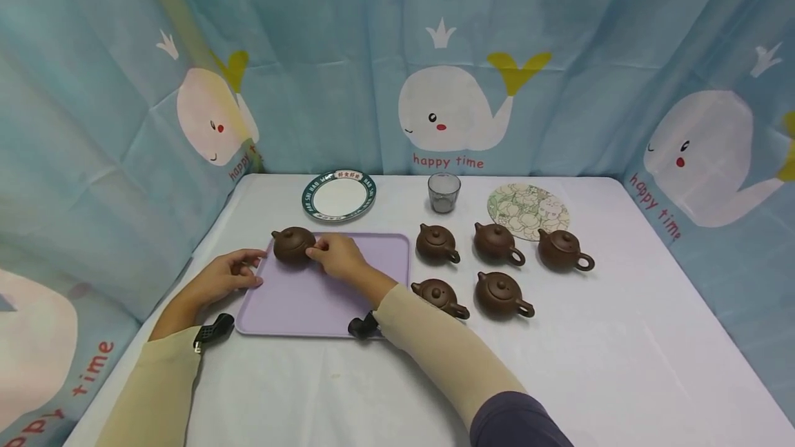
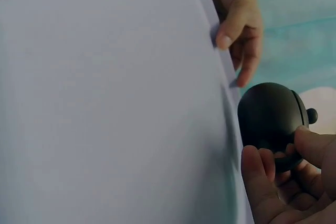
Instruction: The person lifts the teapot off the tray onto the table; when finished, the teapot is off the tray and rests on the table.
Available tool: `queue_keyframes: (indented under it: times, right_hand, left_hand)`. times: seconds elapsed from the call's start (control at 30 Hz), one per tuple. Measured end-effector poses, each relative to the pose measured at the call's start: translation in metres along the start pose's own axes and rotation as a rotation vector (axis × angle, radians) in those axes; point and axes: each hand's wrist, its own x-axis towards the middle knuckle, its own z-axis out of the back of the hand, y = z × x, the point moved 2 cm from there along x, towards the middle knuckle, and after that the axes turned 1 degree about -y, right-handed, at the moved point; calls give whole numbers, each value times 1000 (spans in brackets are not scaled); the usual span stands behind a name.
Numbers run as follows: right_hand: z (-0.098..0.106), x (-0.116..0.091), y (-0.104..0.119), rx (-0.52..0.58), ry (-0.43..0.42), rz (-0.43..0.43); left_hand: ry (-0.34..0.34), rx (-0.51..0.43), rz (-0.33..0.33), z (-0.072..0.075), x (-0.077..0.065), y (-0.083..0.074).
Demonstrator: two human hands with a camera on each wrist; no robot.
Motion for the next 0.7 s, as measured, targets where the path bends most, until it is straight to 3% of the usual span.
queue_keyframes:
  times: [0.17,0.47,0.7]
  right_hand:
    - [12,-11,3,28,14,3]
    - [38,-31,13,185,15,-6]
    - [61,-44,23,190,21,-1]
  left_hand:
    - [0,4,-6,-1,0,-1]
    - [2,11,7,0,-1,1]
    - [-1,1,-3,0,-1,-1]
